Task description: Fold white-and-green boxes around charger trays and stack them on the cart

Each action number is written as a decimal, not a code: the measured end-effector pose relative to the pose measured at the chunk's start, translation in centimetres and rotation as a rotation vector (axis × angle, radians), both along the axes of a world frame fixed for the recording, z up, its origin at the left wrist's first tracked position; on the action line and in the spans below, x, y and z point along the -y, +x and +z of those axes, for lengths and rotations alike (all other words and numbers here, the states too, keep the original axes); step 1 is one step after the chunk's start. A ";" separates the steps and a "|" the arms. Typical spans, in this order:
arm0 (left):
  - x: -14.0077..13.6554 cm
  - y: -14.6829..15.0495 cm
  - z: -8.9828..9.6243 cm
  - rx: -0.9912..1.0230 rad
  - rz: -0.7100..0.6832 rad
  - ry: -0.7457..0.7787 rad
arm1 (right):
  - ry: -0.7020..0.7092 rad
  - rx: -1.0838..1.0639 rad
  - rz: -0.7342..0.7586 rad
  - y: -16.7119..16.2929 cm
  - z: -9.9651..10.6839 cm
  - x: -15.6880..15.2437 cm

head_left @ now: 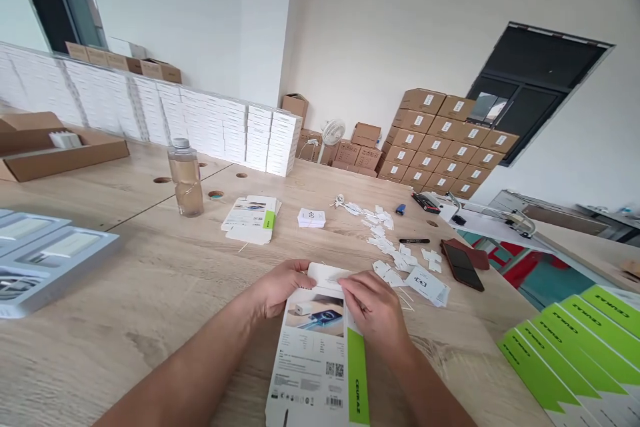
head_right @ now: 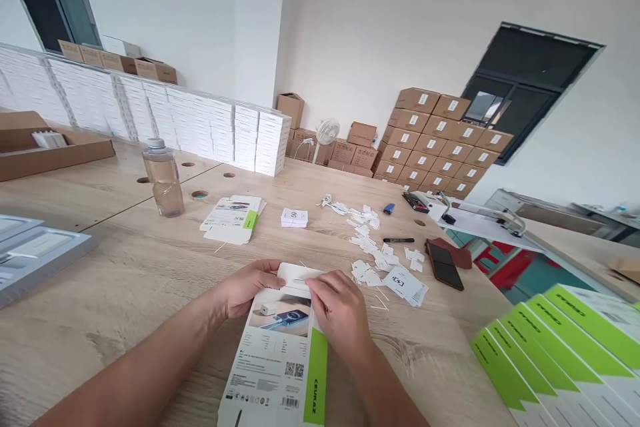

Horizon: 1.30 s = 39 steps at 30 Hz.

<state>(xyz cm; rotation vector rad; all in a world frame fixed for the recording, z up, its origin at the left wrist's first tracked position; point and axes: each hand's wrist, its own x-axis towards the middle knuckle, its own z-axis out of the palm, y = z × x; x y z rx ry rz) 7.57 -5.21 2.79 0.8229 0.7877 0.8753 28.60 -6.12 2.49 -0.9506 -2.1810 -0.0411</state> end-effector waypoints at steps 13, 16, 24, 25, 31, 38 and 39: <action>0.4 -0.3 0.8 -0.062 0.030 0.210 | 0.176 0.079 -0.010 -1.2 0.2 0.2; 0.4 -0.3 1.1 -0.087 0.015 0.283 | 0.197 0.078 -0.040 -1.3 0.5 0.6; 0.5 -0.8 1.5 -0.227 -0.029 0.411 | 0.154 0.124 -0.092 -2.0 0.4 1.5; 0.5 -0.9 1.5 -0.241 -0.029 0.407 | 0.149 0.120 -0.083 -2.0 0.4 1.5; 0.5 -1.4 1.7 -0.205 -0.067 0.363 | 0.131 0.012 0.006 -1.6 0.6 1.4; 0.9 -1.4 2.6 -0.220 -0.081 0.341 | 0.079 0.025 -0.046 -1.2 1.3 1.6; 1.1 -1.4 2.8 -0.256 -0.094 0.355 | 0.065 0.014 -0.064 -1.3 1.3 1.6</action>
